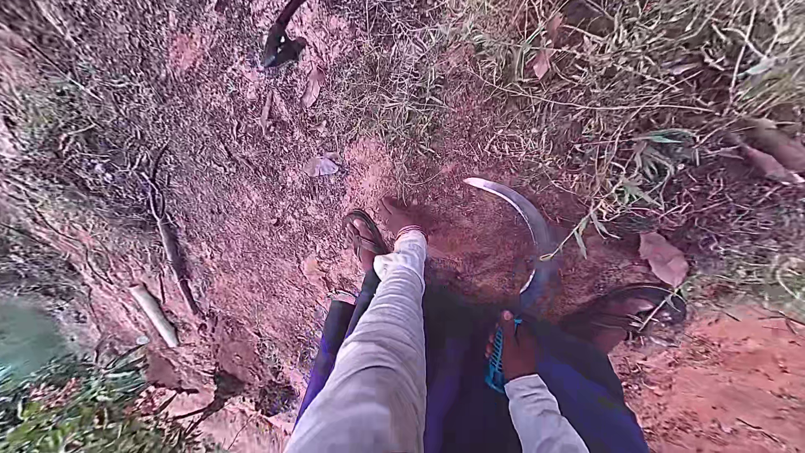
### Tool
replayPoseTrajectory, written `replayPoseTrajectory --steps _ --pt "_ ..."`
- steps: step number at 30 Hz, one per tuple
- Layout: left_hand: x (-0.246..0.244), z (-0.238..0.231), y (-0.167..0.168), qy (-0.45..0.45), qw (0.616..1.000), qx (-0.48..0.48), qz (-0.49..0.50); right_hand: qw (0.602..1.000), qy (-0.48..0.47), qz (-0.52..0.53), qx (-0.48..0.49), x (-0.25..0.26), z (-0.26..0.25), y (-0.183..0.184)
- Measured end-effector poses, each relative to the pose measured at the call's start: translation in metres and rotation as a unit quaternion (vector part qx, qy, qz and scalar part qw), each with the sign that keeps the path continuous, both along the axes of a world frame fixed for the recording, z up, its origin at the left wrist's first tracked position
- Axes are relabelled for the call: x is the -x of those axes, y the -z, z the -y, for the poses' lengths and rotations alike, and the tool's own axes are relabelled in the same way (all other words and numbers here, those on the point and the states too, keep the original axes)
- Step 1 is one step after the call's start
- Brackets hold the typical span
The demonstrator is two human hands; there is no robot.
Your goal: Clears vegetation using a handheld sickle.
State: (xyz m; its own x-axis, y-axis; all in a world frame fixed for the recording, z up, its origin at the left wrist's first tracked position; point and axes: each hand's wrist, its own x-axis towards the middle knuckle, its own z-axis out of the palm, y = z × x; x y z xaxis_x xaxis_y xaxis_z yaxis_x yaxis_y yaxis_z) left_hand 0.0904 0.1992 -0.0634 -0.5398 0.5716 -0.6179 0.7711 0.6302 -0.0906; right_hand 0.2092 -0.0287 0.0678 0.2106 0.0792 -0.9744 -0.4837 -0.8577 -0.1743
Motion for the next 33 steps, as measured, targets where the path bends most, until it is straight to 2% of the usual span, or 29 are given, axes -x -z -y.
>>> replayPoseTrajectory --steps 3,5,7,9,11,12,14,16,17,20,21,23,26,29,33 --pt "0.016 -0.013 0.017 0.048 0.997 -0.057 0.03 0.989 -0.131 0.041 -0.047 0.018 -0.038 0.071" --pt "0.021 -0.019 0.022 0.075 0.993 -0.067 0.069 0.963 -0.256 0.047 -0.064 0.033 -0.084 0.115" --pt "0.025 -0.019 0.026 0.099 0.99 -0.073 0.065 0.927 -0.368 -0.023 -0.067 0.043 -0.138 0.141" --pt "0.017 -0.03 0.025 0.074 0.995 -0.056 0.046 0.897 -0.435 -0.062 -0.053 0.048 -0.168 0.15" --pt "0.004 -0.056 -0.002 0.061 0.993 0.093 0.045 0.901 -0.426 -0.054 -0.059 0.04 -0.166 0.142" --pt "0.003 -0.059 0.001 0.071 0.989 0.118 0.045 0.91 -0.407 -0.049 -0.066 0.034 -0.158 0.138" --pt "0.015 -0.034 0.039 0.095 0.994 -0.017 0.045 0.93 -0.358 -0.056 -0.056 0.028 -0.138 0.136" --pt "0.014 -0.044 0.042 0.081 0.994 -0.04 0.054 0.924 -0.373 -0.061 -0.053 0.03 -0.153 0.142" --pt "0.012 -0.052 0.041 0.079 0.995 -0.032 0.052 0.901 -0.426 -0.072 -0.046 0.032 -0.174 0.146" --pt "0.013 -0.07 0.053 0.086 0.995 -0.043 0.019 0.795 -0.598 -0.102 -0.022 0.051 -0.225 0.166" --pt "0.017 -0.078 0.059 0.098 0.994 -0.036 0.01 0.783 -0.613 -0.101 -0.021 0.057 -0.235 0.164" --pt "0.02 -0.089 0.063 0.139 0.99 -0.002 -0.022 0.8 -0.59 -0.109 -0.007 0.066 -0.234 0.151" --pt "0.021 -0.103 0.059 0.245 0.963 0.07 -0.093 0.858 -0.496 -0.136 0.013 0.088 -0.216 0.125" --pt "0.02 -0.122 0.052 0.294 0.95 0.091 -0.05 0.897 -0.413 -0.155 0.027 0.103 -0.214 0.107" --pt "0.022 -0.131 0.044 0.326 0.937 0.119 -0.022 0.917 -0.356 -0.175 0.05 0.107 -0.216 0.092"
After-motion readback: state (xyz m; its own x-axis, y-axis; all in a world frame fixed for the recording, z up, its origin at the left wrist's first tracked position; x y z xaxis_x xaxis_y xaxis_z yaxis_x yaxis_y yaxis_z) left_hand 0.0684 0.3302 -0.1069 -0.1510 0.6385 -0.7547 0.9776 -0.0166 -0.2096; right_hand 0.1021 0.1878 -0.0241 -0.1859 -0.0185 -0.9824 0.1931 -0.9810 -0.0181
